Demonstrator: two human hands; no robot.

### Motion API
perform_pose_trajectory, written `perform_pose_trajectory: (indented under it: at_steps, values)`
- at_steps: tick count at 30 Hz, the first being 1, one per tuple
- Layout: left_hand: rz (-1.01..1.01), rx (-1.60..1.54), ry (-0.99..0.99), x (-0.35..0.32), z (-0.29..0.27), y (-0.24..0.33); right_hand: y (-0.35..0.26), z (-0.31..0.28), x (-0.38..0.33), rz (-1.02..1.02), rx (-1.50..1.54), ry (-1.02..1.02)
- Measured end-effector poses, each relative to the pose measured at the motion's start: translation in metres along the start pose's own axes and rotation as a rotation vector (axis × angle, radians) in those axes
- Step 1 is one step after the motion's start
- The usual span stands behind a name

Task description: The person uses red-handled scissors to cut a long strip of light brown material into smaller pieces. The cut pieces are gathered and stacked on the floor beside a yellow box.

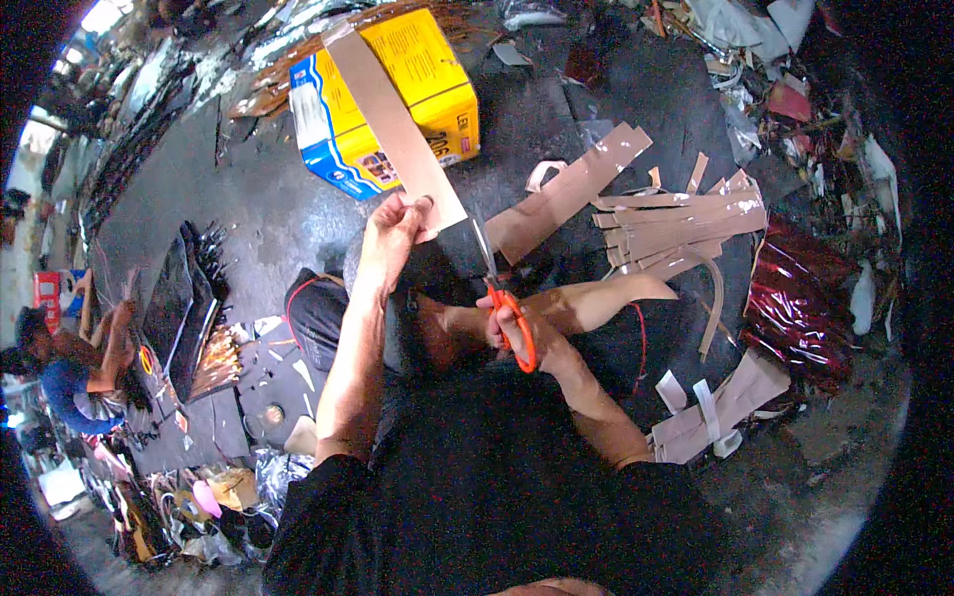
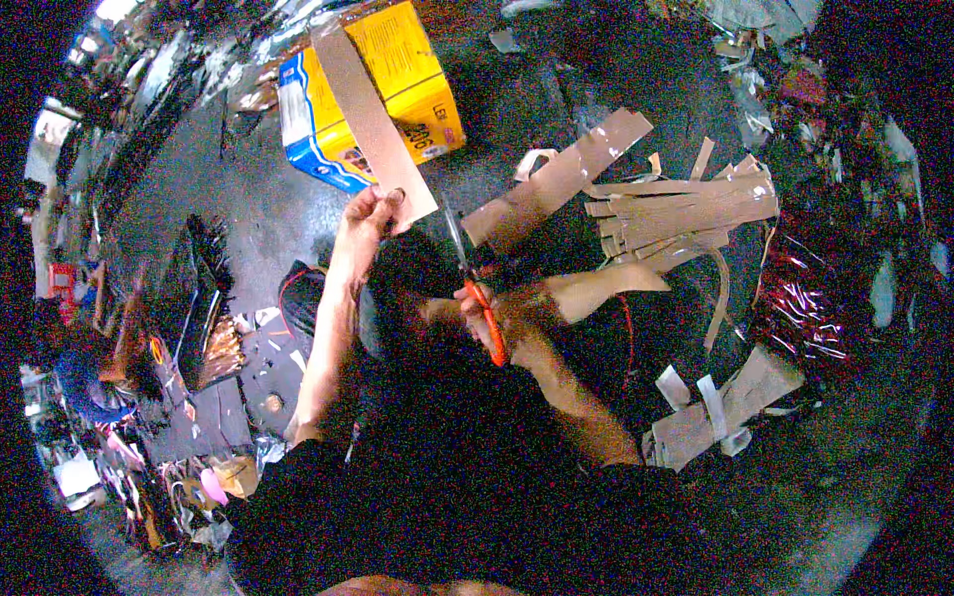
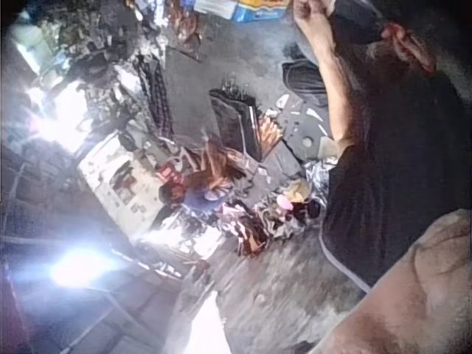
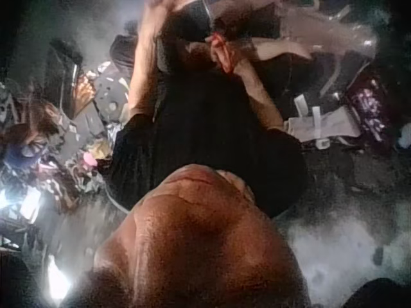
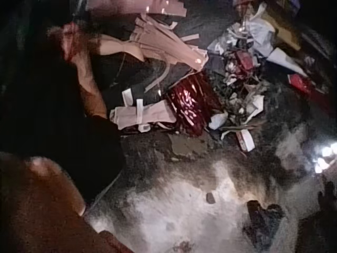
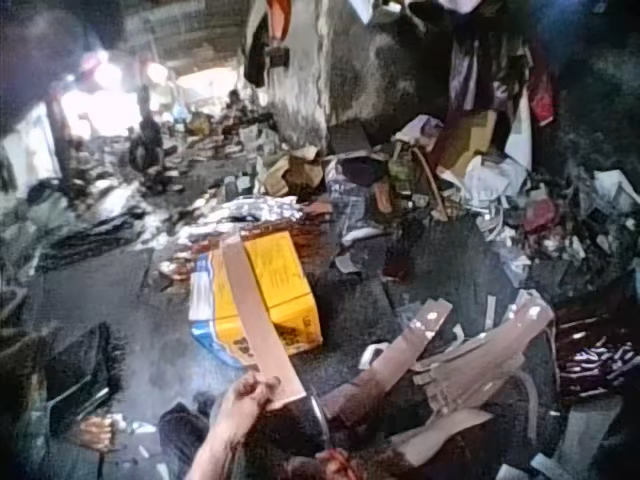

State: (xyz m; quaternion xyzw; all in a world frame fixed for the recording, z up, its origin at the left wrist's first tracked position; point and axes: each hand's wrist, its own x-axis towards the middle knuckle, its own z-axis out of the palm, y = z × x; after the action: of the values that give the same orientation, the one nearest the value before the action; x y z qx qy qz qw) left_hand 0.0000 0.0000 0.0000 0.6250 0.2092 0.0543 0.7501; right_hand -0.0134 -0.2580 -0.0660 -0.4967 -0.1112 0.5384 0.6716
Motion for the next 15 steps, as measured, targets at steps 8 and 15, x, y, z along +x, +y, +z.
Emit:
perform_pose_trajectory:
  at_steps: [8, 15]
  values:
    - [-0.036, 0.082, -0.214, -0.018, -0.011, 0.004, -0.017, 0.037, 0.002, -0.773, -1.174, 0.27]
    - [-0.033, 0.061, -0.188, -0.024, -0.009, 0.004, 0.003, 0.03, 0.007, -0.446, -0.995, 0.155]
